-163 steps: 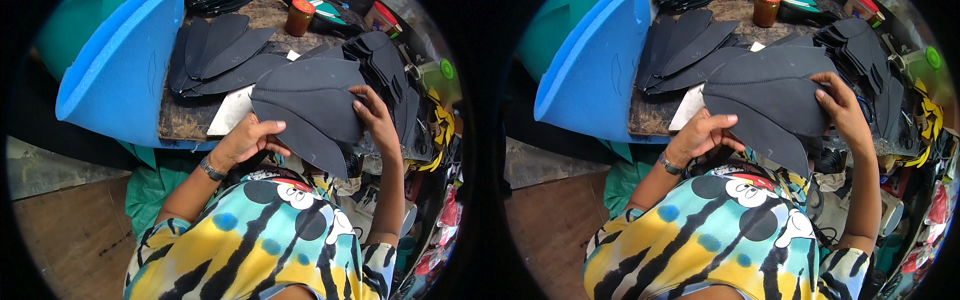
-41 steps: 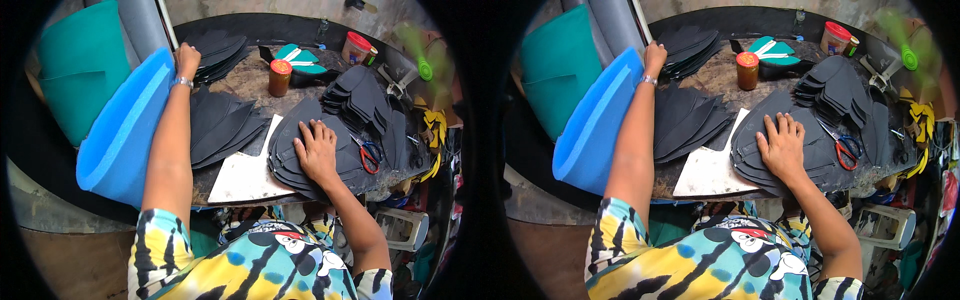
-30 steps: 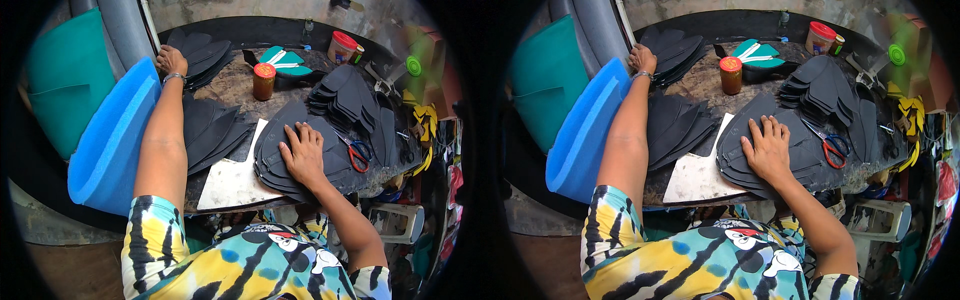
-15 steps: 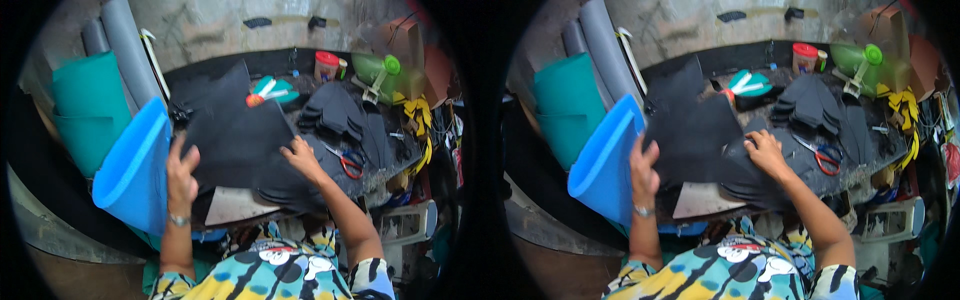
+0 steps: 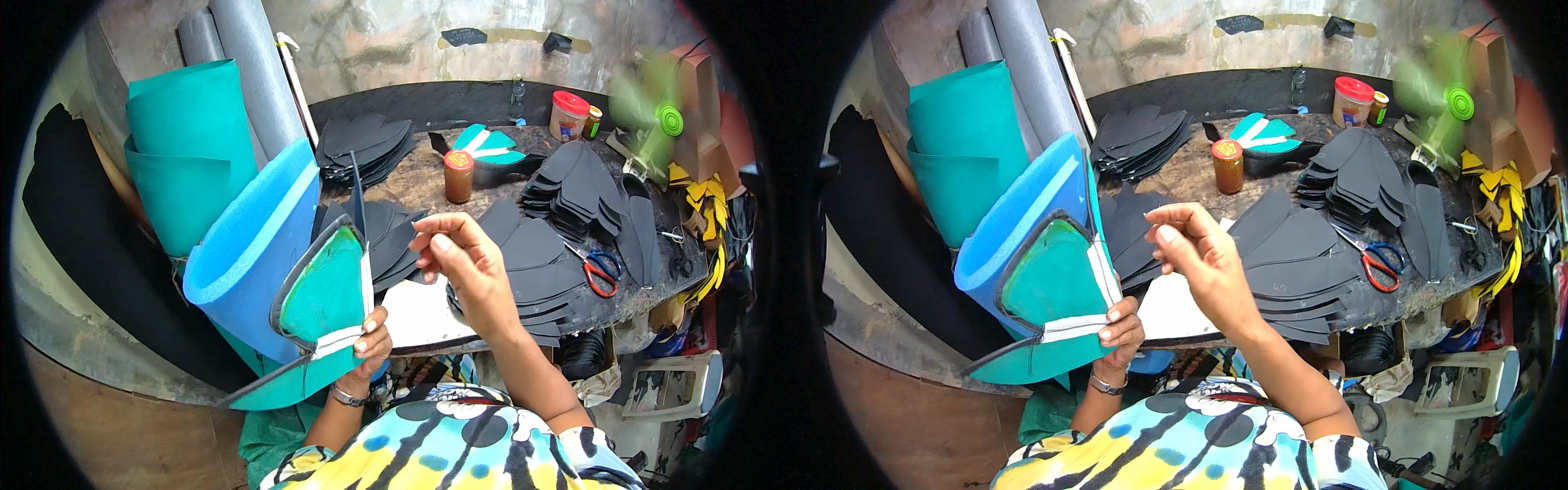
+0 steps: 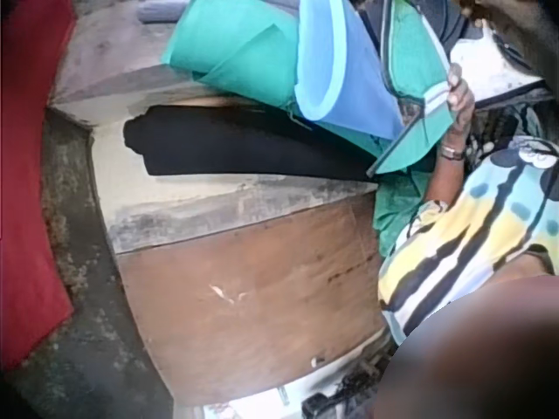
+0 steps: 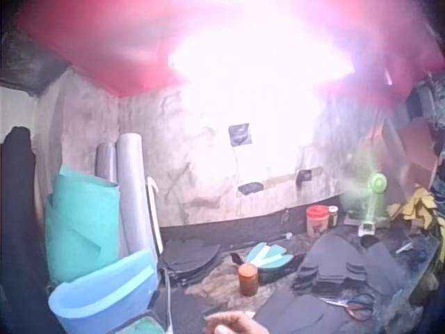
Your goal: The person repeatedly picks up black fabric pieces from a table, turns them over to check the edges and seams, and places them back down. The person handles the pieces one at a time, inspecting the stitching and shape before returning them to the pile.
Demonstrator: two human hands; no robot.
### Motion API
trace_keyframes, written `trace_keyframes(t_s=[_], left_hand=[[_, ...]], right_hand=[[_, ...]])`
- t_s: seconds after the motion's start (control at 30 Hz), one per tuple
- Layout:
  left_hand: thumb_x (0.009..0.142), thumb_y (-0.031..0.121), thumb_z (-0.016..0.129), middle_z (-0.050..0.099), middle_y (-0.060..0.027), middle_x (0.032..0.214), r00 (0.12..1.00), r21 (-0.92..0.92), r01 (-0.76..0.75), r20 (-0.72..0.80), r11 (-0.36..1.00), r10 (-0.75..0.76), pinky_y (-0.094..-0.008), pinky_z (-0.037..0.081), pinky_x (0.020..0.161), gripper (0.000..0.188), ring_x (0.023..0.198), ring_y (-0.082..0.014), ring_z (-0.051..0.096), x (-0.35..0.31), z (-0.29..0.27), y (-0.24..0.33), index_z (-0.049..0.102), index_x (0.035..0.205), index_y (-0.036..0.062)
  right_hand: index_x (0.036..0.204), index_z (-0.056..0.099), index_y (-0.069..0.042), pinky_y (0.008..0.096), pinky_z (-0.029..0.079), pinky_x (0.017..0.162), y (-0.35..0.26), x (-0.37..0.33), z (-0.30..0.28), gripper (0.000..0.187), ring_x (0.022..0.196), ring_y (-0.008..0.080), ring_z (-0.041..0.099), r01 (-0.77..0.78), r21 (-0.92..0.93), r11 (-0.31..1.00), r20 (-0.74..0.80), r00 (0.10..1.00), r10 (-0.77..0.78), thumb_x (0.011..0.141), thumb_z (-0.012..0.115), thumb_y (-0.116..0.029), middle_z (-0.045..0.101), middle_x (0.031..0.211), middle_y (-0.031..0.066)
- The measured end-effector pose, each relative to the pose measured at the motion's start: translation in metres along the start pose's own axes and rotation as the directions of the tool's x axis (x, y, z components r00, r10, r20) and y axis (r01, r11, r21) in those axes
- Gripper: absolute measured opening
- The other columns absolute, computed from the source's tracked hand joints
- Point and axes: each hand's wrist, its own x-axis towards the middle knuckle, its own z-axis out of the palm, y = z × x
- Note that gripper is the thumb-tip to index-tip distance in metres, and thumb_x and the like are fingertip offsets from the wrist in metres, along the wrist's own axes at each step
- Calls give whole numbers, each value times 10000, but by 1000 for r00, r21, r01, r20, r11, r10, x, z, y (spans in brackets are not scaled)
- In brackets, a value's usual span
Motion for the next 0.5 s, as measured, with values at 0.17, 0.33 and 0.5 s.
trace_keyframes(t_s=[0.17,0.33,0.5], left_hand=[[937,111,440,488,-155,811,1000,12,26,-4,1000,-26,-228,545,468,250,565,-192,597,-2,-4,-5,503,1095,-73],[903,105,496,487,-176,805,985,228,-88,-126,970,119,-240,527,422,227,536,-210,596,-3,-1,-9,503,924,-121],[794,-45,599,594,-111,1173,824,775,-203,-195,598,532,-405,480,930,434,1062,-260,578,-4,25,-5,564,1190,127]], right_hand=[[1088,532,-26,231,410,797,11,-7,13,258,881,77,463,141,-146,979,89,988,-129,895,592,-186,488,985,20],[976,496,-45,215,398,759,21,-10,15,182,831,60,454,61,56,997,111,992,-67,939,529,-221,478,911,-2],[1061,501,-39,237,447,801,45,-6,-11,166,885,78,525,99,103,990,15,995,-101,934,494,-146,555,962,24]])
